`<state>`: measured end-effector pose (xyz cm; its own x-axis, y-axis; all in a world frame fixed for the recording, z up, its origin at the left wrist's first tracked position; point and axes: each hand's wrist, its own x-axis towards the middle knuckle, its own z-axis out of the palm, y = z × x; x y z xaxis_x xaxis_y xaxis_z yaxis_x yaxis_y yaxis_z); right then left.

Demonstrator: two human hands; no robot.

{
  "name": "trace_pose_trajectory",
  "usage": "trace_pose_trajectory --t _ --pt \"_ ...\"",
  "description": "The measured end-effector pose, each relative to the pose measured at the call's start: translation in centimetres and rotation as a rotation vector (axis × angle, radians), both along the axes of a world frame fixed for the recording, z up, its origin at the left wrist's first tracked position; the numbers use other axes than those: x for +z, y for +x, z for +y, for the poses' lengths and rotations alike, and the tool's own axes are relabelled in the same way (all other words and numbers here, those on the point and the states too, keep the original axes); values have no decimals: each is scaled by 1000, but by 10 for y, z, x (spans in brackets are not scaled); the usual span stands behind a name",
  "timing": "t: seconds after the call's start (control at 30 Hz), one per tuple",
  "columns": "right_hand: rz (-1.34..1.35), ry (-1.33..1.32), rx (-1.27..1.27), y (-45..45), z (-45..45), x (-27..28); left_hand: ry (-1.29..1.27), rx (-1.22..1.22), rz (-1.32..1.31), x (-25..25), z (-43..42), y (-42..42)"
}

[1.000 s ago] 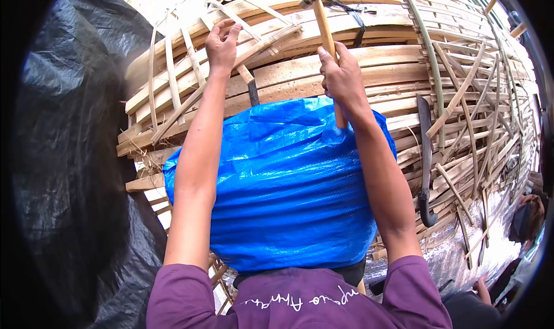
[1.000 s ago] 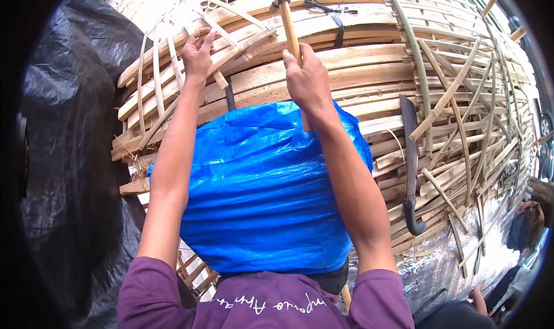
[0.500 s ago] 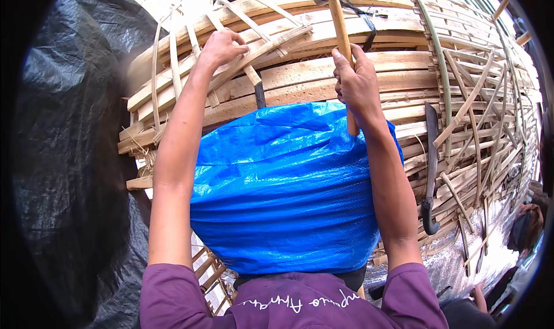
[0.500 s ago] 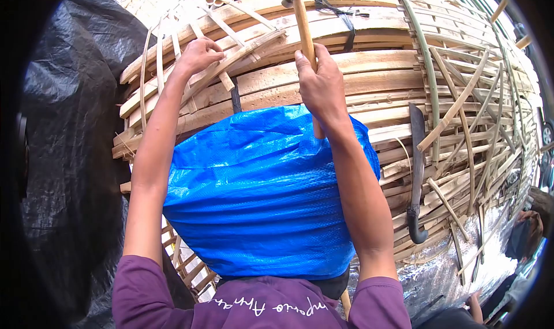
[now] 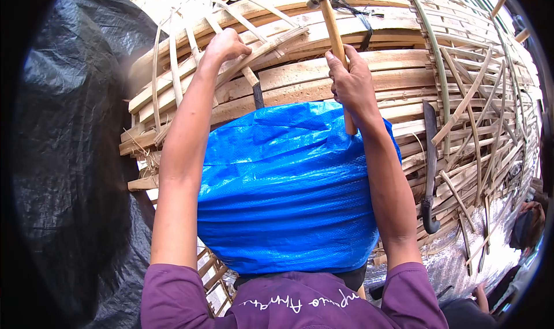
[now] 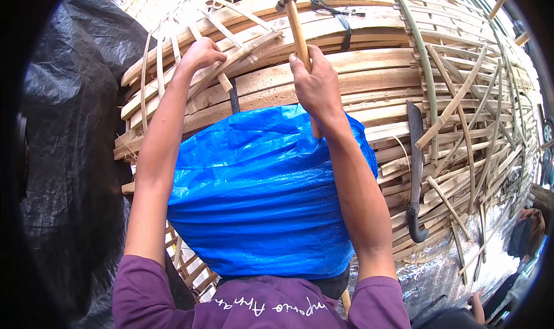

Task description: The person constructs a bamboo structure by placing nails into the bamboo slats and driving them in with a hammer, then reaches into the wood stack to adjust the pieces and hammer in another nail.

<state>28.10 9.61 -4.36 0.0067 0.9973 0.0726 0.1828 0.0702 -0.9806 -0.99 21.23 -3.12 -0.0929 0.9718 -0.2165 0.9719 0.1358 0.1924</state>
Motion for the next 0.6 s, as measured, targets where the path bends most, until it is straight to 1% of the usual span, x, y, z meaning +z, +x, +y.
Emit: trace_pose_trajectory --t 0.07,0.2,0.27,0.4,0.47,0.5,0.53,0.6 --pt "-8 -11 -3 0 0 1 -14 -40 -109 -3 4 -7" --pt "-27 -18 -4 1 0 0 21 -50 -158 -5 -3 -14" --pt "-34 -7 -2 2 1 -1 121 -66 -184 -10 -6 -19" --pt "-18 -24 1 1 -1 3 117 -65 -168 -2 -8 -24" --pt "-13 -23 4 2 -1 4 87 -144 -99 12 -16 -21" --pt "-9 -24 6 2 -1 4 133 -116 -205 17 -19 -20" --pt "-9 -28 7 2 -2 5 176 -56 -229 21 -24 -19" --pt "-6 -24 2 3 -2 6 309 -11 -358 22 -40 -15"
